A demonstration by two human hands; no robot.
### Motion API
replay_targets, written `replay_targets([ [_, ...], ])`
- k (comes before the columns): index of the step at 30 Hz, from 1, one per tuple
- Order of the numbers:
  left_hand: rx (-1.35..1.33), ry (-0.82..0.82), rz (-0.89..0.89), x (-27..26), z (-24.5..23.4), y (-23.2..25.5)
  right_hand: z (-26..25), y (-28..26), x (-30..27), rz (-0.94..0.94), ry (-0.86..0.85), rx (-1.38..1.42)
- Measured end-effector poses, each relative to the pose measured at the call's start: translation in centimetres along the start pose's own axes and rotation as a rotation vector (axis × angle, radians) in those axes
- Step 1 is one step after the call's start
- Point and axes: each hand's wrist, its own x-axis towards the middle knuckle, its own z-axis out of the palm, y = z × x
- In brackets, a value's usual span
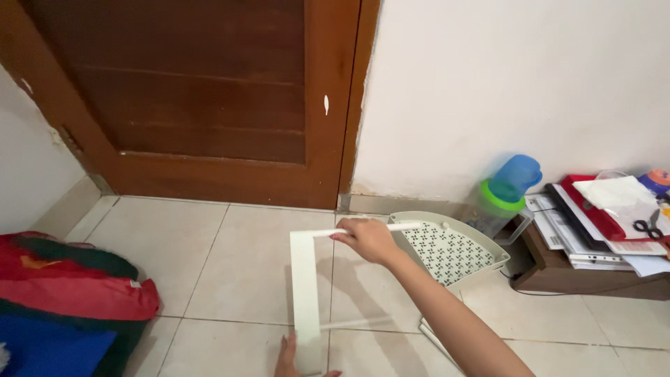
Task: The person assembles a white plastic corner shelf by inserting white support rods into the perforated shelves. They connect the shelves together to form a three-tiered unit and place it upright on the floor.
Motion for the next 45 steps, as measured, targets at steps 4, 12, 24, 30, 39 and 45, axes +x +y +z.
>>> replay_targets([
  [4, -0.266, 0.312, -0.080, 3.6, -4.1, 9.1, -2.0, -3.3, -3.6, -0.088, 0.014, 0.008],
  [12, 0.069, 0.117, -0.224, 12.0, -7.8, 15.9, 0.5, -5.9, -7.4, -0.245, 0.132, -0.032],
  [24, 0.065, 0.042, -0.244, 7.6, -4.5, 7.5, 8.1, -3.6, -8.6, 0.086, -0.416, 0.426],
  [30, 0.036, 0.090, -0.134, 7.6, -3.2, 6.5, 8.5, -5.3, -12.7, -0.137, 0.082, 0.034],
  [39, 0.103, 0.018, -0.140, 7.4, -2.0, 5.6, 7.8, -1.8, -11.4, 0.266, -0.490, 0.607],
  [45, 0.158, 0.083, -0.195, 7.6, -3.6, 4.1, 8.6, 4.2, -16.4, 0.125, 0.066, -0.002],
])
